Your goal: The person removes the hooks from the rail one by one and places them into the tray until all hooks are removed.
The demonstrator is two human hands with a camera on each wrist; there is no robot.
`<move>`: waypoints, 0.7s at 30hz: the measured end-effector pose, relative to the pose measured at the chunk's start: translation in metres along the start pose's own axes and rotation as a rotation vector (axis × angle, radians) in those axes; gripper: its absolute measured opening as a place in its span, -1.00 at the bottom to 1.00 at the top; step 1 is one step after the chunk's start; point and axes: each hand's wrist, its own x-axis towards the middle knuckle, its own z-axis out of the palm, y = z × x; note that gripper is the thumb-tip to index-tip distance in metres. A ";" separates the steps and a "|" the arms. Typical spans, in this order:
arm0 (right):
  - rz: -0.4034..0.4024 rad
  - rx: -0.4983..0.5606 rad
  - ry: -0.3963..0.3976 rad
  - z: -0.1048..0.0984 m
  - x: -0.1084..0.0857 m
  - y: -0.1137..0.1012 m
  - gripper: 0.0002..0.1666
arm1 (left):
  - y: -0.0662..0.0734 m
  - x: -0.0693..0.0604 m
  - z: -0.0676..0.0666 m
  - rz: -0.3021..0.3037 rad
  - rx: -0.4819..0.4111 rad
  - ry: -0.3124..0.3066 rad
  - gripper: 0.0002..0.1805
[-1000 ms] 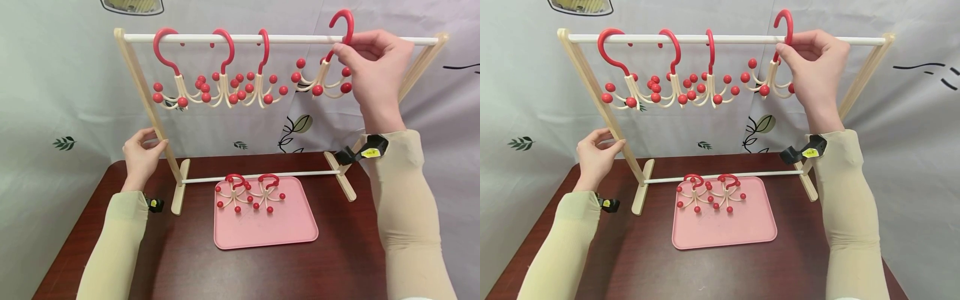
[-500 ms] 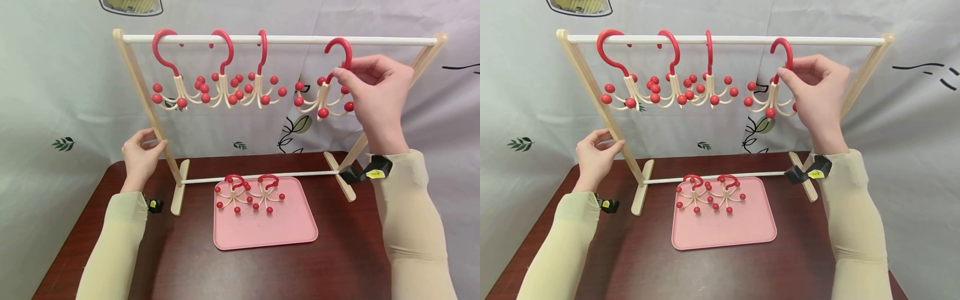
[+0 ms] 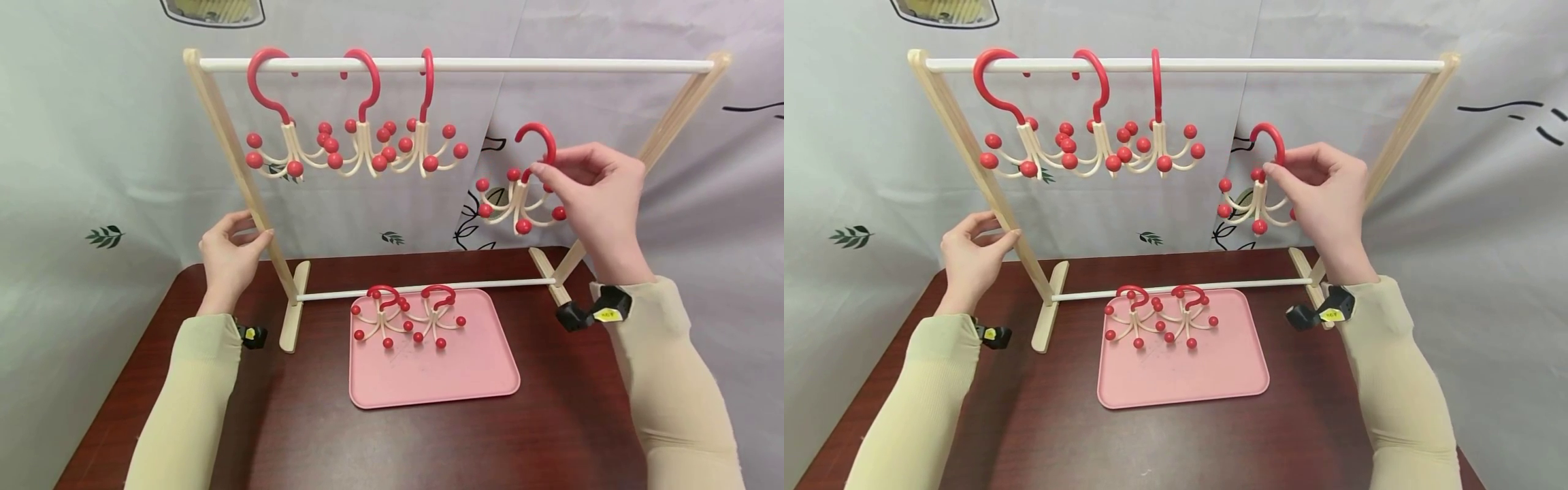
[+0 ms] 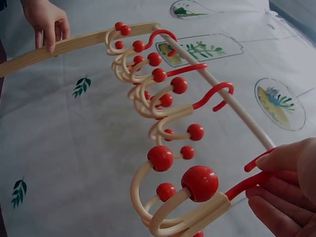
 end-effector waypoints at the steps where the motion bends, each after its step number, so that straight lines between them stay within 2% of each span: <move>1: 0.010 -0.003 -0.004 0.000 -0.001 0.004 -0.64 | 0.000 0.000 0.000 -0.002 0.002 -0.002 -0.55; 5: 0.027 -0.032 -0.017 -0.002 -0.008 0.021 -0.64 | 0.000 0.000 -0.001 -0.013 0.003 -0.008 -0.54; 13: 0.052 0.112 -0.023 -0.004 -0.026 0.050 -0.69 | -0.001 0.001 0.000 0.010 -0.003 0.000 -0.56; 16: 0.093 0.151 -0.032 -0.005 -0.035 0.061 -0.68 | -0.001 0.000 0.000 0.017 -0.005 0.005 -0.57; 21: 0.163 0.134 -0.059 -0.006 -0.052 0.079 -0.69 | -0.001 0.000 0.000 0.012 -0.006 0.001 -0.57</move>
